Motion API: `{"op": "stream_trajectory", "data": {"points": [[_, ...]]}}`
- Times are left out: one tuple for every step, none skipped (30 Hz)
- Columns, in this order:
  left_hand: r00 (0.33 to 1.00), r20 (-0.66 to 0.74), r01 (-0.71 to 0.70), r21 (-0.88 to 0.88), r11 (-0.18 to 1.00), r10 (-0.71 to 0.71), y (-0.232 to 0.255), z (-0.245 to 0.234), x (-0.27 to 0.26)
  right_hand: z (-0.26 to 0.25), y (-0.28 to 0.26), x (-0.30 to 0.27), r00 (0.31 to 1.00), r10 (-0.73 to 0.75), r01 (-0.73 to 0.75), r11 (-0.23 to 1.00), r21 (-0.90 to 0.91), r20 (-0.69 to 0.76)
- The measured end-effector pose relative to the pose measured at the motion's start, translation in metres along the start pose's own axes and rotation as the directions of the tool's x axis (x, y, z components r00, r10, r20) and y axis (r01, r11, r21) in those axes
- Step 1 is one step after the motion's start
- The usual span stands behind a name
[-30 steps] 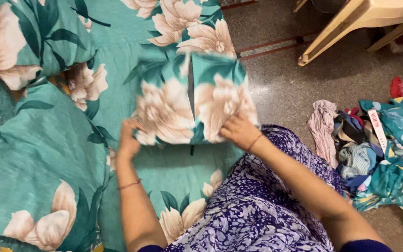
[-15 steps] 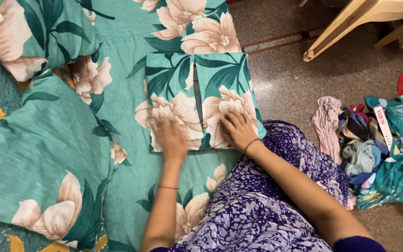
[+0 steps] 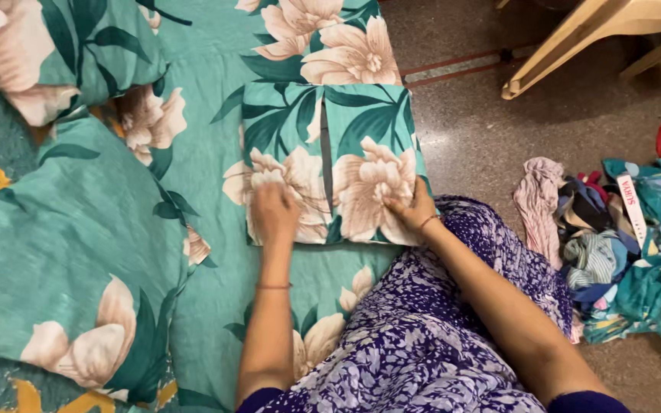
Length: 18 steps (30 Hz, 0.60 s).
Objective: The person folds a teal and white floral bedspread and several matching pillowcases by hand, working first on a surface and then on the floor.
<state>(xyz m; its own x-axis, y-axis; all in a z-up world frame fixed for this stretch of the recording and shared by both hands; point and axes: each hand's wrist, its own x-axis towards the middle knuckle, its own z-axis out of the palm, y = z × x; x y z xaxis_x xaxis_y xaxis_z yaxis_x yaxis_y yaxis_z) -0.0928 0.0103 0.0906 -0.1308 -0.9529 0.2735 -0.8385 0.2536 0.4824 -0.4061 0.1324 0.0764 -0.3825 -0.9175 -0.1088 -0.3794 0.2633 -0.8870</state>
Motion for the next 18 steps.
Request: {"op": "stream_trajectory", "data": {"points": [[0.996, 0.084, 0.009, -0.072, 0.997, -0.003, 0.016, 0.005, -0.007, 0.0, -0.005, 0.0, 1.0, 0.009, -0.009, 0.999, 0.043, 0.001], [0.986, 0.169, 0.024, -0.142, 0.99, 0.0, 0.031, 0.009, -0.015, 0.003, -0.01, -0.002, 0.996, 0.077, -0.082, 0.983, 0.164, 0.037], [0.986, 0.164, 0.032, -0.187, 0.982, -0.001, 0.043, 0.012, -0.023, 0.005, -0.014, -0.006, 0.987, 0.139, -0.156, 0.948, 0.278, 0.081], [0.987, 0.16, 0.04, -0.232, 0.972, -0.003, 0.053, 0.015, -0.032, 0.005, -0.015, -0.01, 0.972, 0.194, -0.231, 0.893, 0.386, 0.132], [0.988, 0.155, 0.051, -0.273, 0.961, -0.008, 0.058, 0.015, -0.038, 0.002, -0.015, -0.014, 0.975, 0.175, -0.209, 0.929, 0.307, 0.135], [0.98, 0.197, 0.087, -0.305, 0.948, -0.027, 0.059, 0.015, -0.041, -0.005, -0.011, -0.017, 0.978, 0.155, -0.184, 0.957, 0.226, 0.14], [0.969, 0.241, 0.126, -0.333, 0.934, -0.045, 0.058, 0.016, -0.047, -0.01, -0.006, -0.021, 0.979, 0.139, -0.161, 0.976, 0.144, 0.148], [0.956, 0.286, 0.166, -0.359, 0.919, -0.061, 0.057, 0.018, -0.052, -0.015, -0.001, -0.025, 0.985, 0.116, -0.119, 0.993, 0.019, 0.125], [0.947, 0.309, 0.21, -0.396, 0.894, -0.085, 0.055, 0.021, -0.056, -0.018, 0.003, -0.023, 0.991, 0.083, -0.072, 0.992, -0.105, 0.104], [0.936, 0.334, 0.254, -0.431, 0.866, -0.108, 0.054, 0.024, -0.06, -0.019, 0.006, -0.022, 0.995, 0.049, -0.028, 0.973, -0.228, 0.087], [0.923, 0.36, 0.302, -0.462, 0.834, -0.135, 0.051, 0.027, -0.065, -0.018, 0.008, -0.022, 0.996, 0.029, -0.009, 0.972, -0.234, 0.08], [0.927, 0.353, 0.296, -0.477, 0.828, -0.127, 0.046, 0.031, -0.069, -0.017, 0.01, -0.022, 0.997, 0.009, 0.009, 0.971, -0.24, 0.073], [0.93, 0.35, 0.287, -0.494, 0.821, -0.114, 0.041, 0.036, -0.073, -0.017, 0.012, -0.023, 0.998, -0.008, 0.023, 0.969, -0.247, 0.061], [0.932, 0.347, 0.278, -0.51, 0.814, -0.101, 0.036, 0.041, -0.076, -0.015, 0.014, -0.025, 0.999, -0.02, 0.031, 0.964, -0.263, 0.046], [0.902, 0.425, 0.315, -0.538, 0.782, -0.072, 0.034, 0.047, -0.078, -0.014, 0.016, -0.025, 0.999, -0.037, 0.044, 0.958, -0.282, 0.029], [0.866, 0.498, 0.355, -0.56, 0.749, -0.038, 0.032, 0.051, -0.079, -0.014, 0.017, -0.023, 0.998, -0.055, 0.057, 0.952, -0.302, 0.013], [0.823, 0.568, 0.401, -0.575, 0.713, -0.005, 0.029, 0.053, -0.082, -0.015, 0.019, -0.023, 0.999, -0.04, 0.043, 0.965, -0.258, 0.019], [0.832, 0.554, 0.401, -0.57, 0.717, -0.024, 0.026, 0.054, -0.083, -0.016, 0.018, -0.023, 0.999, -0.024, 0.029, 0.977, -0.213, 0.026]]}}
